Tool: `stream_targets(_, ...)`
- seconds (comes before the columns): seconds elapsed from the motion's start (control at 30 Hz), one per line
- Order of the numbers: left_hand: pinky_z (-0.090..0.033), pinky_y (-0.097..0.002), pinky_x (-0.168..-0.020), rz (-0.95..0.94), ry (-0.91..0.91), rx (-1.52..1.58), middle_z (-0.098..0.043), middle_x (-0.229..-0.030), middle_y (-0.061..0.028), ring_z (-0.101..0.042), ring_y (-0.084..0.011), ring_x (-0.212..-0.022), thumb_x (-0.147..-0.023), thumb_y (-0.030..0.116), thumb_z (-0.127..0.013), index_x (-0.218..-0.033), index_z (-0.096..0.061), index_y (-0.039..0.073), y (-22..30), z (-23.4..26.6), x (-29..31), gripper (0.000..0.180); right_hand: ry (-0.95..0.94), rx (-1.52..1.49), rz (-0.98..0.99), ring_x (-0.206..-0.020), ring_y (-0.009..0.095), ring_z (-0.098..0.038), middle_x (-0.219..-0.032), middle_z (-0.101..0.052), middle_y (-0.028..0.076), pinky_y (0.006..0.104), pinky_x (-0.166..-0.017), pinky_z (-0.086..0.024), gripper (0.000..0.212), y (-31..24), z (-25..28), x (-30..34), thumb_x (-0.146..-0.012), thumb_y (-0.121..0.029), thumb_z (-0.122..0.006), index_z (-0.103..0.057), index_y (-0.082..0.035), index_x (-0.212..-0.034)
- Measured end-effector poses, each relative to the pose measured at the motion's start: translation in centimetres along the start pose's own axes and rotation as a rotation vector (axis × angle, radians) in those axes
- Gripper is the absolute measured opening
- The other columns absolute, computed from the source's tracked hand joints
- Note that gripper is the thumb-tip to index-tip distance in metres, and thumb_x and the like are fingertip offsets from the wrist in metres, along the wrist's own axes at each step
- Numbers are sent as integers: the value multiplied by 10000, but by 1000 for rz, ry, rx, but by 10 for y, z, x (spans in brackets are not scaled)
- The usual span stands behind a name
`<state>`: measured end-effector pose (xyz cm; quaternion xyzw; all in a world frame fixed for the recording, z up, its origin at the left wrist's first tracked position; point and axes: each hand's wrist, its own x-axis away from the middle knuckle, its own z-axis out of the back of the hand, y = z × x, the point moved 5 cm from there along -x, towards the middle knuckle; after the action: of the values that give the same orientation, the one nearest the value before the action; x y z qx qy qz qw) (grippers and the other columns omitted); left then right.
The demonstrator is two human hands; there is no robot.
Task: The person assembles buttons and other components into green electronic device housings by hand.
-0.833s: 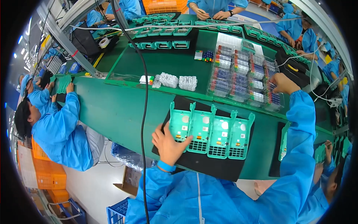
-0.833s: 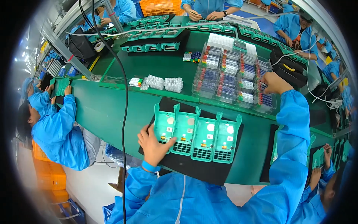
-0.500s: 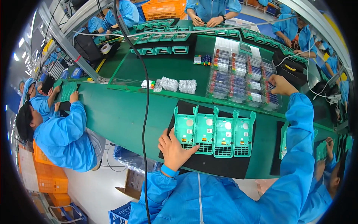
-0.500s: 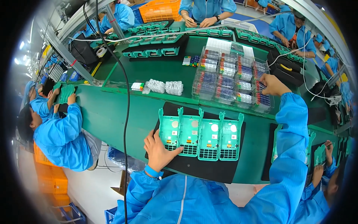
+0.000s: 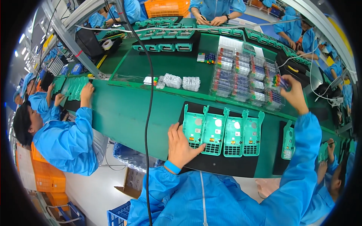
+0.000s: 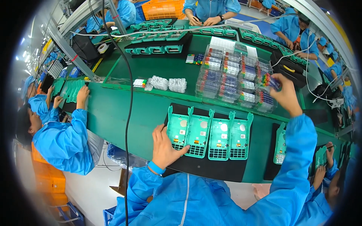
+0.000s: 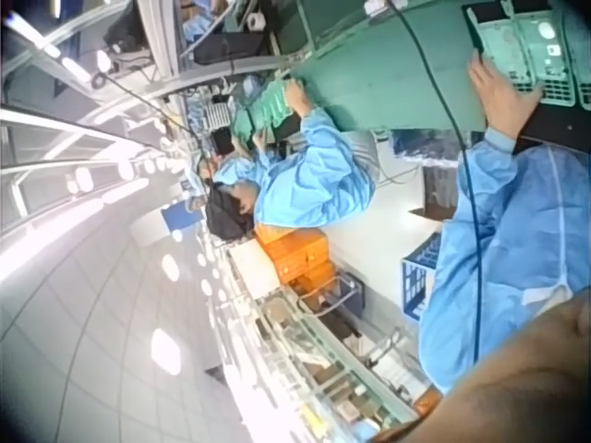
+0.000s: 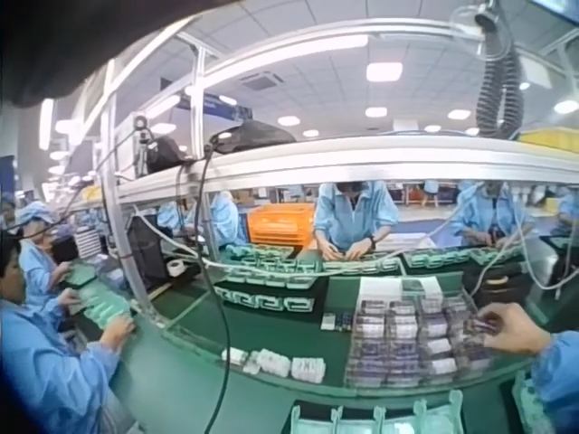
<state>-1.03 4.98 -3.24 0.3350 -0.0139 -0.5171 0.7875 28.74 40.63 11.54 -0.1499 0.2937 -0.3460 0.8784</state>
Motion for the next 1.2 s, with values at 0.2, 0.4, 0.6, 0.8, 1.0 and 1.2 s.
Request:
stream_targets(0.2, -347, -563, -1120, 11, -9, -20, -435, -1420, -293, -406, -466, -1292, -691, 395, -932, -1411, -442, -87, 1, -6, -11, 995, -162, -189, 98, -1033, 308, -727, -1158, -722, 184, 389, -920, -588, 502, -107, -50, 141, -650, -26, -757, -666, -15, -1144)
stream_targets(0.4, -360, -551, -1112, 75, -26, -14, -446, -1398, -286, -413, -449, -1281, -681, 406, -942, -1400, -435, -115, 25, -13, 4, 1023, -101, -456, -319, -1063, 258, -769, -1358, -686, 251, 339, -953, -582, 467, -101, -116, 212, -729, 26, -793, -627, 13, -1166)
stream_targets(0.6, -371, -538, -1118, 72, -26, 15, -455, -1407, -295, -430, -444, -1274, -679, 427, -948, -1412, -420, -130, 24, -10, 13, 1061, -76, -607, -438, -1136, 228, -725, -1373, -674, 261, 346, -999, -566, 467, -111, -119, 229, -760, 86, -751, -591, 41, -1196)
stream_targets(0.8, -386, -525, -1112, 67, -71, 44, -463, -1408, -277, -431, -449, -1284, -661, 420, -961, -1421, -440, -112, 19, 0, 10, 1064, -208, -477, -372, -1082, 194, -716, -1268, -713, 193, 333, -997, -550, 475, -121, -108, 219, -786, 60, -737, -589, 43, -1237)
stream_targets(1.0, -438, -502, -1059, -262, -145, 277, -495, -1372, -217, -483, -415, -1250, -729, 375, -949, -1500, -526, 86, 46, 48, 6, 926, -416, -668, -307, -1149, 210, -653, -1237, -686, 154, 346, -1032, -499, 506, -165, -105, 193, -860, 17, -548, -573, 34, -1364)
stream_targets(1.2, -548, -414, -951, -113, -401, 897, -664, -1228, -162, -679, -340, -1080, -878, 153, -835, -1506, -532, 102, 63, 17, 35, 700, -518, -864, -202, -1138, 276, -570, -1219, -567, 146, 359, -1023, -449, 356, -215, -153, 194, -1074, -115, -496, -563, 47, -1383)
